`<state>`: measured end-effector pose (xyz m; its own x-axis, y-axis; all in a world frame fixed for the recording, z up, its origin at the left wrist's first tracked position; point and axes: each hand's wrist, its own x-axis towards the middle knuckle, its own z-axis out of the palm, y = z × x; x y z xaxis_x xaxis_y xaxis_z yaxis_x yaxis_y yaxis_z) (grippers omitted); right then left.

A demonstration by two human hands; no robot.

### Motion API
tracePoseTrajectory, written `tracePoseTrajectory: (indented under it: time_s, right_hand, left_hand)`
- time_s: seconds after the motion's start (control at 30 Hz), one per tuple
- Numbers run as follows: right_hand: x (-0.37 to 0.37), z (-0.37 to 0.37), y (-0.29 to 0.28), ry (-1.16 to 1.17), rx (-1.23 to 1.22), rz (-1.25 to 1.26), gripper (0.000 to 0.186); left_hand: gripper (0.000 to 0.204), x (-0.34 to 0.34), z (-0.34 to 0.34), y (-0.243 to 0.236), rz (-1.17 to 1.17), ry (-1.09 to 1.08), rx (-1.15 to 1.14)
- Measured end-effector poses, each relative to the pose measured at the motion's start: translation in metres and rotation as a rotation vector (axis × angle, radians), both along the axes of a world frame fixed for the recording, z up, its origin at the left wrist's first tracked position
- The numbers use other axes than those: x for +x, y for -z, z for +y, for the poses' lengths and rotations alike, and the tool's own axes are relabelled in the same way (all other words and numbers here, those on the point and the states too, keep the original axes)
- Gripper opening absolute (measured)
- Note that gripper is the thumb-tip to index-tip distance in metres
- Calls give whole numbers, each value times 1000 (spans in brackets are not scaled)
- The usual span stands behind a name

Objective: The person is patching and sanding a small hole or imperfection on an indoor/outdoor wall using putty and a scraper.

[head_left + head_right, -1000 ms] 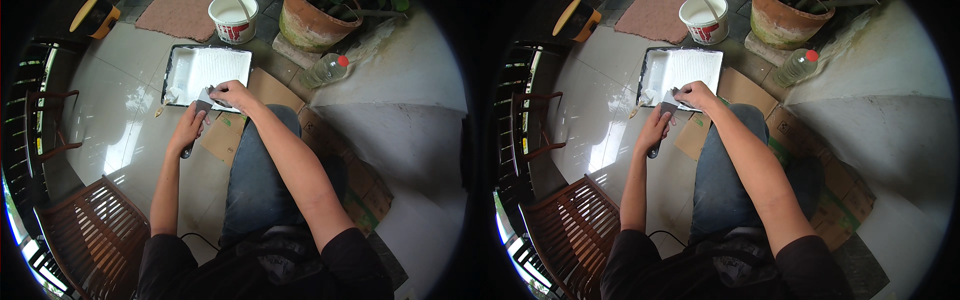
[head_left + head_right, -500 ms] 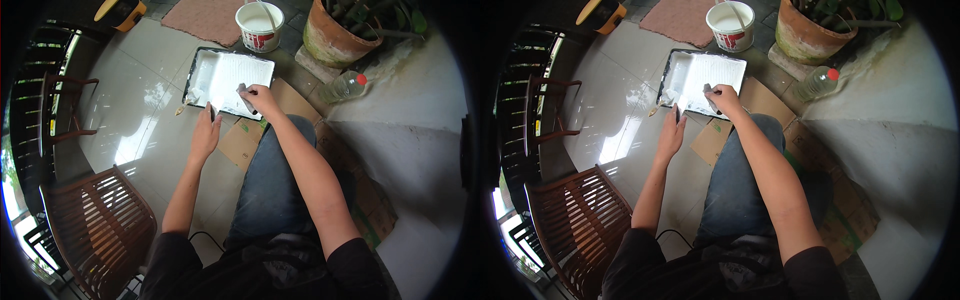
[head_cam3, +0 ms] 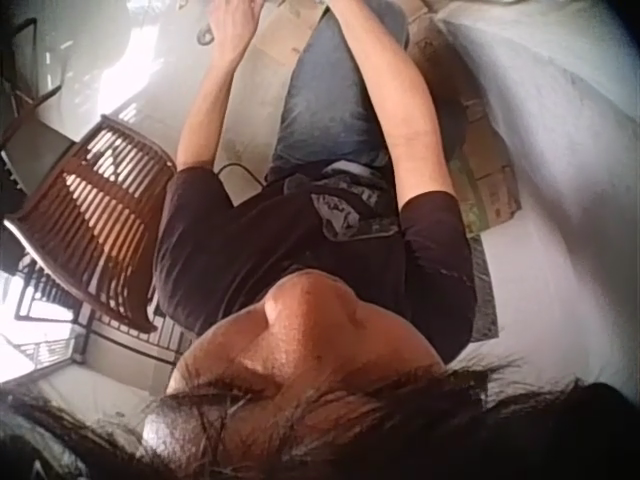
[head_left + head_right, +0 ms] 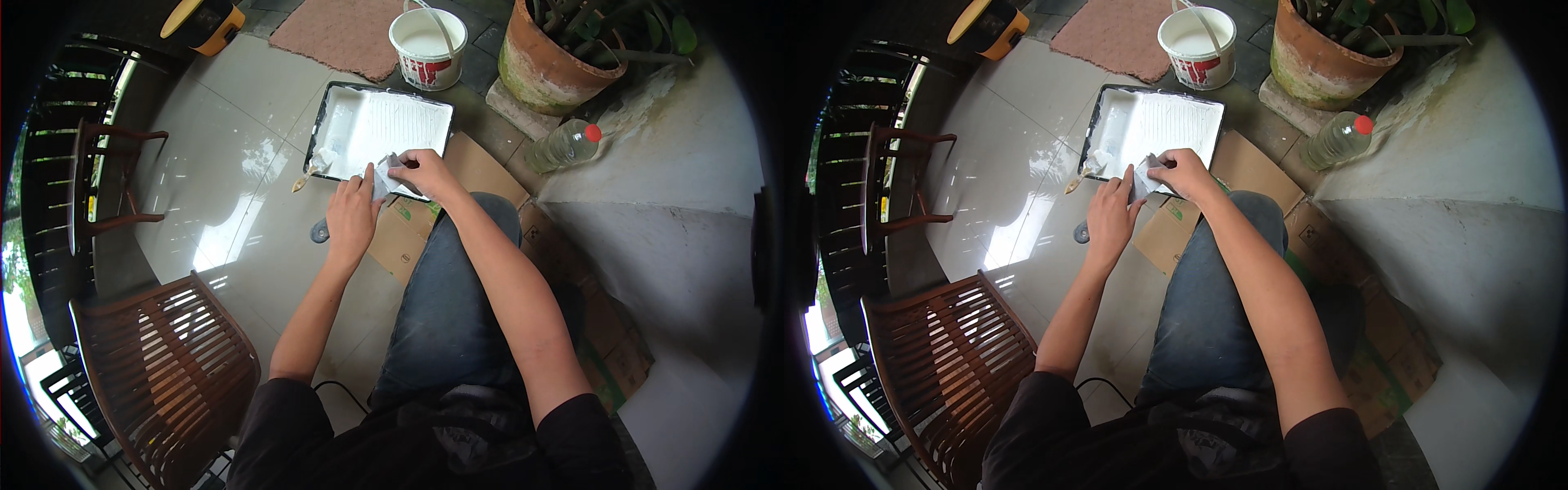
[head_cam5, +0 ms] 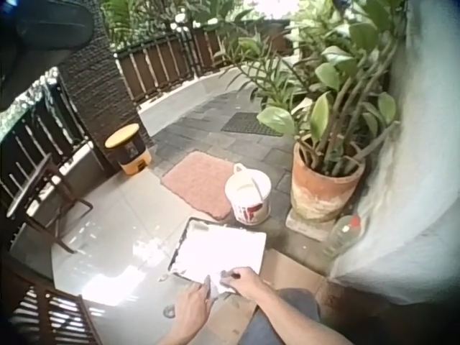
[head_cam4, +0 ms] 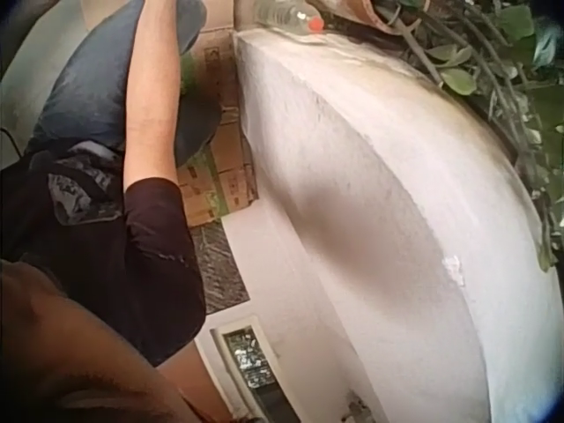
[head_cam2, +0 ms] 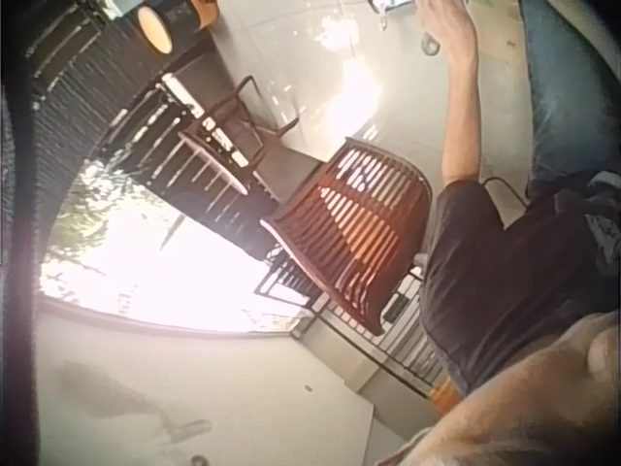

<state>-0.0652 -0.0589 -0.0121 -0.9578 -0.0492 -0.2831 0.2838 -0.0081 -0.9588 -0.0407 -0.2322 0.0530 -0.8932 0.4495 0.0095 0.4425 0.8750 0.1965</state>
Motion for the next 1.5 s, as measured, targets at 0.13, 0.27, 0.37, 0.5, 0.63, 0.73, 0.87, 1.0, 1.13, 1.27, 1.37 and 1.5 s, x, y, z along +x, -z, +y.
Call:
tracePoseTrajectory:
  time_s: [0.13,0.27,0.37,0.5,0.63,0.73,0.87,1.0,1.13,1.27,1.37,1.5]
  right_hand:
    - [-2,6,0,-46,24,-63,28]
    - [-2,5,3,-57,-277,-172,21]
    - [-2,1,-3,-68,-370,-195,22]
    - [-9,14,5,216,-658,-170,21]
    - [-4,32,44,300,454,-48,49]
    - [15,23,-24,349,110,43,45]
    - [79,17,-160,83,-419,243,40]
    - [106,14,-195,25,-133,470,34]
    - [120,18,-211,27,-52,486,24]
    - [130,23,-222,37,67,645,17]
    - [138,18,-222,100,97,666,13]
    - [144,15,-220,167,109,728,11]
  left_hand:
    - [60,-1,-1,1,-37,15,102]
    - [58,-6,-11,8,-12,48,197]
    - [57,-5,-18,10,23,25,245]
    - [55,-3,-18,9,-40,-76,395]
    - [55,6,-12,7,-97,-118,750]
    - [58,23,-9,-16,-163,-125,874]
    - [63,43,0,-49,-94,24,985]
    - [48,53,14,-81,-181,129,1019]
    - [55,61,17,-86,-7,265,1000]
    - [64,64,21,-81,112,344,1068]
    - [61,67,27,-80,216,371,1089]
    - [54,73,33,-79,378,382,1098]
